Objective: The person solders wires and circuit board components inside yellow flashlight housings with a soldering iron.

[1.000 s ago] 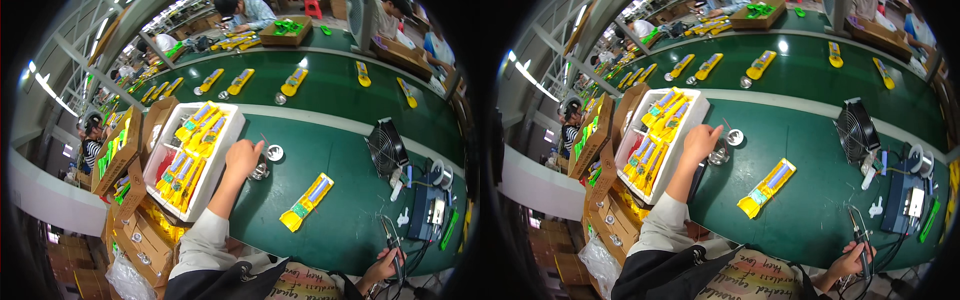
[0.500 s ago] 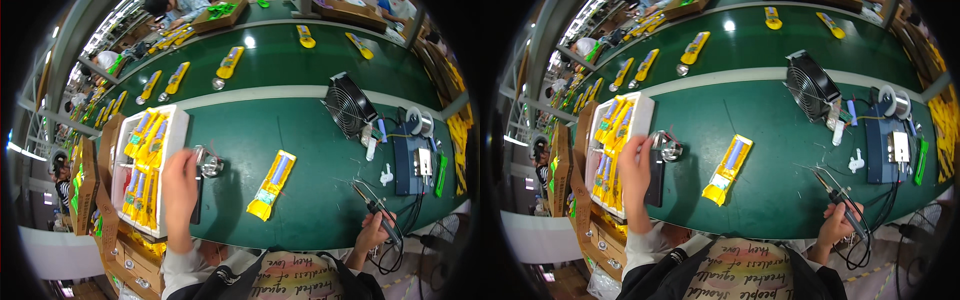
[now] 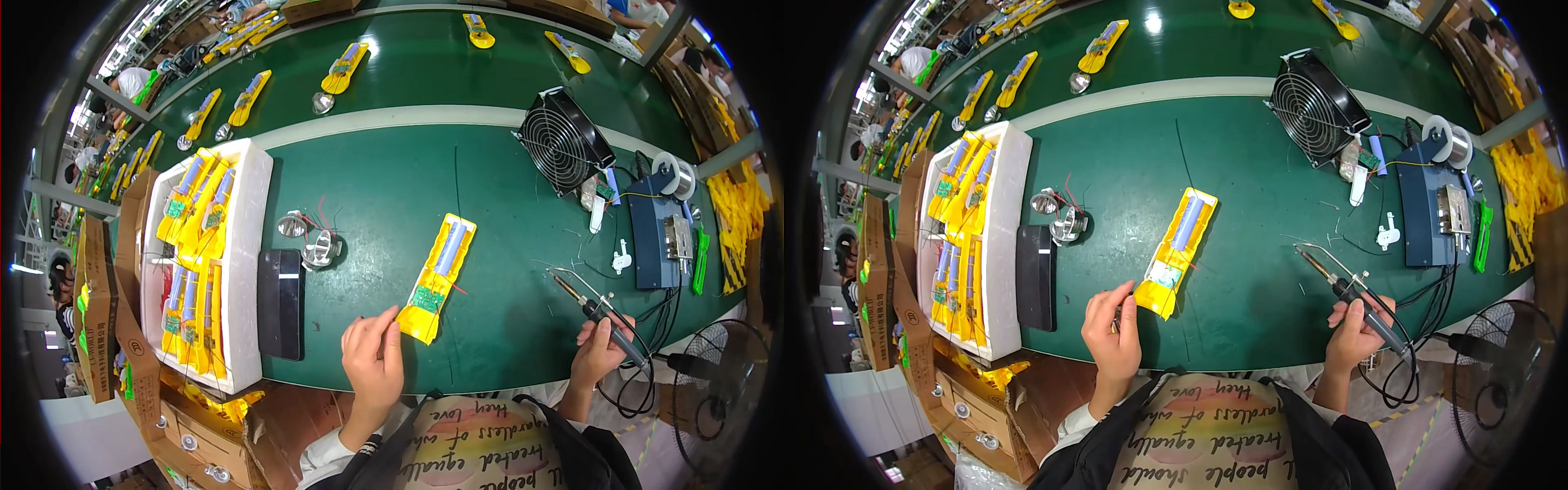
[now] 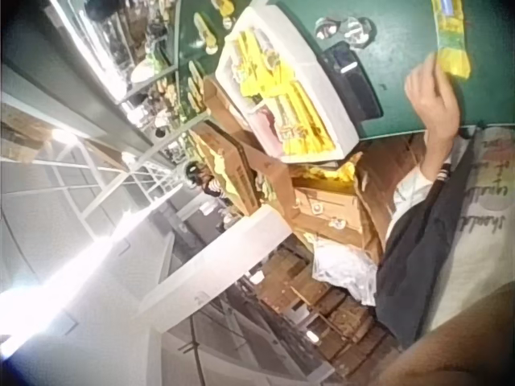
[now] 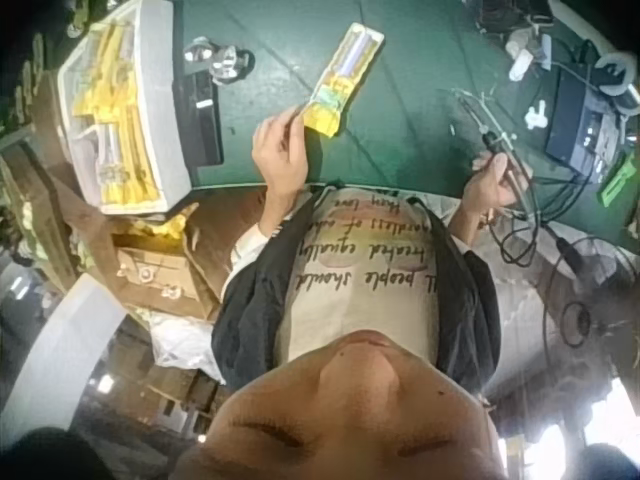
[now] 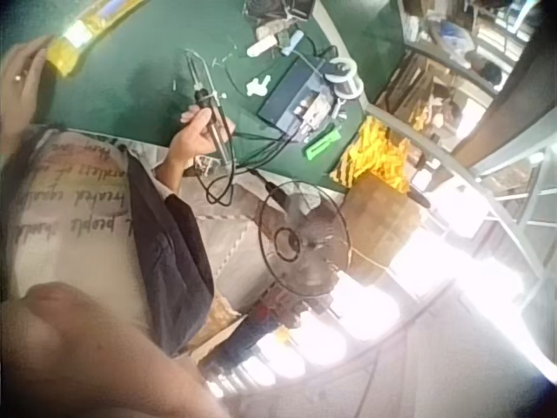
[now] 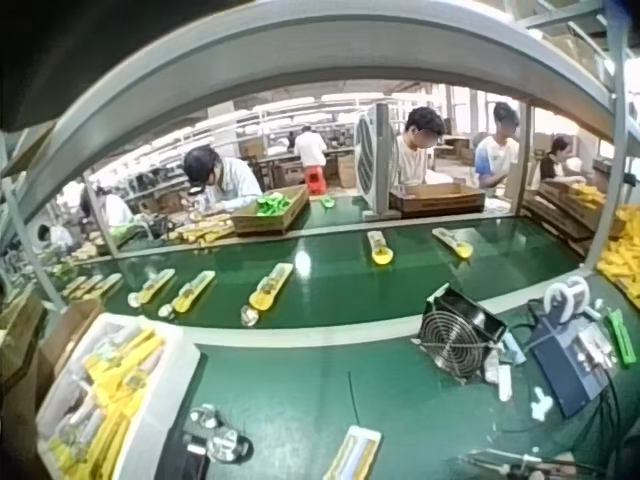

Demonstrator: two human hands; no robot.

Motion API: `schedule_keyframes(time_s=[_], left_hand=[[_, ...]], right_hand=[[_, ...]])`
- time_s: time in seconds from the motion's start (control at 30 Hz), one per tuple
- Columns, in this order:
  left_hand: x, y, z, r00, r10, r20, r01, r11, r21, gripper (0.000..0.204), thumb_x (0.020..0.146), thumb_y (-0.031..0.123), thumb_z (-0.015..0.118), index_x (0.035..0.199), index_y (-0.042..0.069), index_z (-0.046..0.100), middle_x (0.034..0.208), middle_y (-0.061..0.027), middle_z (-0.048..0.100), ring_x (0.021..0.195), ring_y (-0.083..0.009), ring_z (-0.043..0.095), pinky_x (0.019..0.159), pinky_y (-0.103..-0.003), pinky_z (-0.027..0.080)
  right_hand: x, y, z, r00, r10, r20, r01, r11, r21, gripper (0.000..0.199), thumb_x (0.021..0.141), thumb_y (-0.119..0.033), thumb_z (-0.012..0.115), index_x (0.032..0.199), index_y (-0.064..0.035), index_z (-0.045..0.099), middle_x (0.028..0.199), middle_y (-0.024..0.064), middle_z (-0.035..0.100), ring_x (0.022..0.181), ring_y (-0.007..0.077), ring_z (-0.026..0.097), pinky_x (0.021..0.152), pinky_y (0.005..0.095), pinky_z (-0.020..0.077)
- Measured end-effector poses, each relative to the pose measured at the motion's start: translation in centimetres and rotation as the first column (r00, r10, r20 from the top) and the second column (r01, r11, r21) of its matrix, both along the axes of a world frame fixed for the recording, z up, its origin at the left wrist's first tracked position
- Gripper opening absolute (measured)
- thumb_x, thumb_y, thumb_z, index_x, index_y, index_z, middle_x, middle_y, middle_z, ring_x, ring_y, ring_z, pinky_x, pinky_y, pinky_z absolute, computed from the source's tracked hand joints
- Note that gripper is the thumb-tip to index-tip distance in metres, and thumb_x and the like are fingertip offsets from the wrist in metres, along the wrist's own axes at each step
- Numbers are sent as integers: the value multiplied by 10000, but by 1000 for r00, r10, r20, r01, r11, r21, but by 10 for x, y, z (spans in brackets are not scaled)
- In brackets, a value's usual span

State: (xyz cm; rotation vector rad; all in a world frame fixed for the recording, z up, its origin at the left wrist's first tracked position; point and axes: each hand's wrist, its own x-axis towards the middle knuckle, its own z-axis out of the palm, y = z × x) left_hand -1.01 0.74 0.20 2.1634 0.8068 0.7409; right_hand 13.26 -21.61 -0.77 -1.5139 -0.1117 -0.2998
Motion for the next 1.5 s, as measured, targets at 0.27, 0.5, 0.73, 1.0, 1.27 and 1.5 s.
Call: schedule_keyframes(time_s=[0.27,0.5,0.73,1.0,1.27,1.5], left_hand=[[2,-3,-5,998,65,24,-66,997,42,63,701,49,630,758,33,608,789,-76,529,704,-192,504,634,-280,410],[6,2,-6,998,57,38,-59,997,50,94,633,63,661,713,72,612,852,-36,534,726,-184,508,666,-300,379],[8,8,-1,1000,-5,15,4,999,45,99,611,67,660,698,73,613,820,-9,545,716,-169,506,694,-300,356],[10,10,3,999,-37,-26,35,998,-46,88,620,70,657,693,71,608,831,-8,530,704,-156,498,702,-305,348],[12,10,7,997,-30,-77,25,997,-67,81,632,73,659,690,69,602,812,-6,529,702,-161,501,701,-300,338],[13,9,6,997,-32,-72,26,996,-88,85,629,66,663,678,73,593,797,-7,530,712,-169,500,695,-300,336]], right_hand=[[-26,17,29,995,26,101,-23,999,-29,184,790,-127,501,878,-2,399,587,94,478,389,103,422,372,191,364],[-53,57,44,968,224,118,-214,973,-89,406,734,-316,631,833,-33,357,574,79,503,413,117,492,391,212,416],[-59,72,24,880,471,69,-450,871,-197,307,768,-179,596,878,1,372,610,114,539,477,124,525,459,215,441],[-56,76,18,876,482,25,-469,862,-190,261,768,-107,569,892,11,372,610,124,536,472,128,523,457,209,438],[-55,79,18,883,465,-61,-469,869,-156,263,762,-105,569,884,13,368,616,135,536,454,126,519,429,211,434],[-55,82,16,914,403,-58,-406,898,-169,279,763,-190,563,864,3,389,657,108,469,410,140,483,330,205,388]])
